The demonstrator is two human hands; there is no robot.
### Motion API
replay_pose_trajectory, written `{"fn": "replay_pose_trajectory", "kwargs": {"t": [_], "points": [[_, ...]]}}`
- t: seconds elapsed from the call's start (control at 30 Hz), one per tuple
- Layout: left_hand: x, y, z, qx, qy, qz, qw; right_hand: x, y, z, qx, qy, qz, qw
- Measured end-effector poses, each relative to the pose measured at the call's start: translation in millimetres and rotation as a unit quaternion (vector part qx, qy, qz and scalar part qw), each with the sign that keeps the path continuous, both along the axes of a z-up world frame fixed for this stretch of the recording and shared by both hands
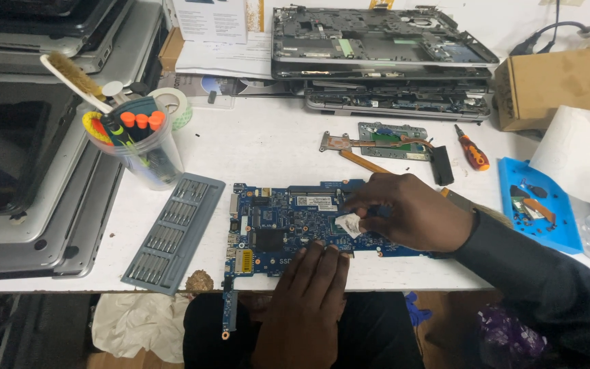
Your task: Extracting a motherboard from a laptop chassis and cleaning it using a brush, tissue, and cleaning solution.
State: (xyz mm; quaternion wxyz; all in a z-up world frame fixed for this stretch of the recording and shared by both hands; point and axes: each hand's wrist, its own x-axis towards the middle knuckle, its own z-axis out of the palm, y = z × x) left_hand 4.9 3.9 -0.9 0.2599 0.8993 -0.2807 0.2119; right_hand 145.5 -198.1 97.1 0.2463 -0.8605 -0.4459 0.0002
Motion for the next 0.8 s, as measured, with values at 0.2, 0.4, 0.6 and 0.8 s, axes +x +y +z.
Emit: {"fn": "replay_pose_trajectory", "kwargs": {"t": [0.2,0.4,0.6,0.8], "points": [[-0.8,2.4,6.4,0.022,0.005,-0.009,1.000,6.3,1.1,-9.0,0.035,0.042,0.039,0.998],[1.9,6.8,4.8,0.012,0.015,-0.037,0.999,-0.4,26.0,-21.5,0.061,0.029,0.038,0.997],[-2.0,1.4,4.6,0.029,0.002,0.009,1.000,2.0,24.1,-24.8,0.072,0.059,0.007,0.996],[-1.0,2.4,4.7,0.007,0.003,-0.012,1.000,4.8,15.4,-16.4,-0.021,0.095,-0.092,0.991]]}}
